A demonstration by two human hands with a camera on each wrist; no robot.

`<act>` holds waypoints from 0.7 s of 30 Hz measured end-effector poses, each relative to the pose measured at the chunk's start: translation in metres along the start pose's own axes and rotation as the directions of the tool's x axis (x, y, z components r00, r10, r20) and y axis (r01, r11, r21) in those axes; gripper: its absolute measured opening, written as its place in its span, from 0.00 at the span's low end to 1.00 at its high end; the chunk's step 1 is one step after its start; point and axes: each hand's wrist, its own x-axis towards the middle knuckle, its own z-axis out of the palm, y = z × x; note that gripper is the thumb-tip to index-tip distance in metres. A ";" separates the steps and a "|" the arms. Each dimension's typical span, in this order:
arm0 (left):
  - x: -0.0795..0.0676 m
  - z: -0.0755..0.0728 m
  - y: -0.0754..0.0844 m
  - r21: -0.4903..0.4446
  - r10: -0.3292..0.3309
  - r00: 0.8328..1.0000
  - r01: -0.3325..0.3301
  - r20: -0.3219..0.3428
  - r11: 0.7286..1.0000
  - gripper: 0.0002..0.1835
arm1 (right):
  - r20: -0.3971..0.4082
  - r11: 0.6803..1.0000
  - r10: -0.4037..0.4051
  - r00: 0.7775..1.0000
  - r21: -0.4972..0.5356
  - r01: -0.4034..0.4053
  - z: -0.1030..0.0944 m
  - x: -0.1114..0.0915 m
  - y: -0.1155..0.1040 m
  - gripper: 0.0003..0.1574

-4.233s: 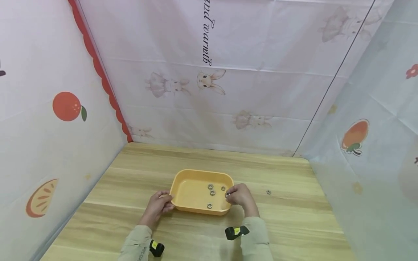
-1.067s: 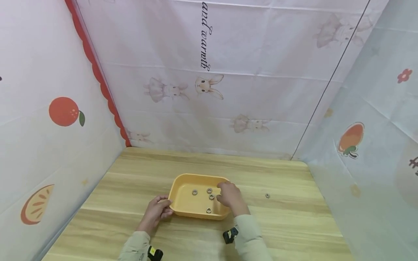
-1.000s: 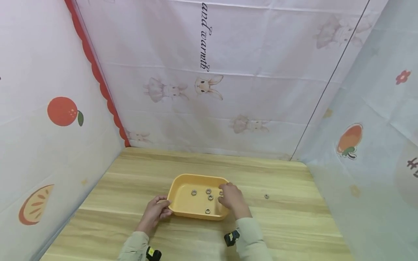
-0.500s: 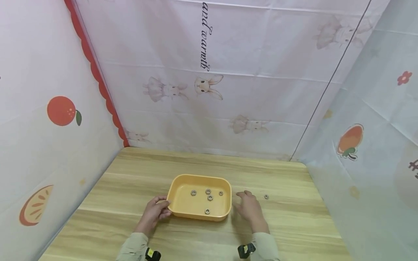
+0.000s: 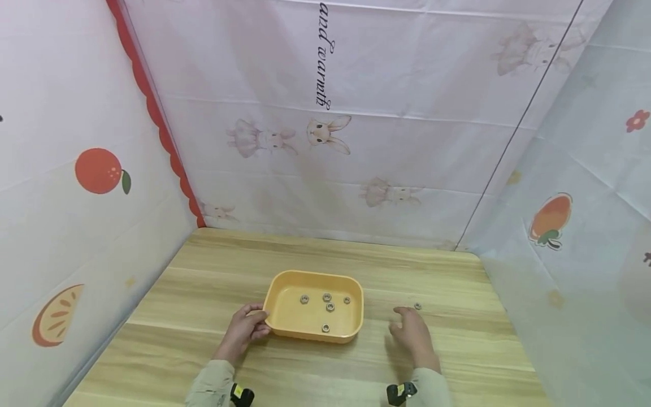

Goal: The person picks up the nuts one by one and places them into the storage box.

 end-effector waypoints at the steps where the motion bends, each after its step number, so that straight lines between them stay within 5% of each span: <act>1: 0.000 0.000 0.000 0.004 0.000 1.000 0.000 0.000 1.000 0.18 | -0.001 1.000 0.008 1.000 0.010 -0.008 0.000 -0.001 0.003 0.25; 9: -0.002 0.002 0.004 0.013 -0.012 1.000 0.012 -0.005 1.000 0.18 | -0.012 0.989 0.109 0.994 0.106 -0.107 0.007 -0.006 0.024 0.26; 13: -0.002 0.002 0.005 0.014 -0.013 1.000 0.014 -0.009 1.000 0.18 | -0.055 0.959 0.196 0.979 0.221 -0.179 0.012 -0.007 0.032 0.25; 17: -0.001 0.002 0.005 0.012 -0.015 1.000 0.015 -0.011 1.000 0.18 | -0.141 0.898 0.325 0.935 0.354 -0.259 0.016 -0.007 0.041 0.23; 21: -0.001 0.002 0.004 0.008 -0.012 1.000 0.012 -0.007 1.000 0.18 | -0.210 0.809 0.456 0.865 0.502 -0.305 0.022 -0.007 0.053 0.18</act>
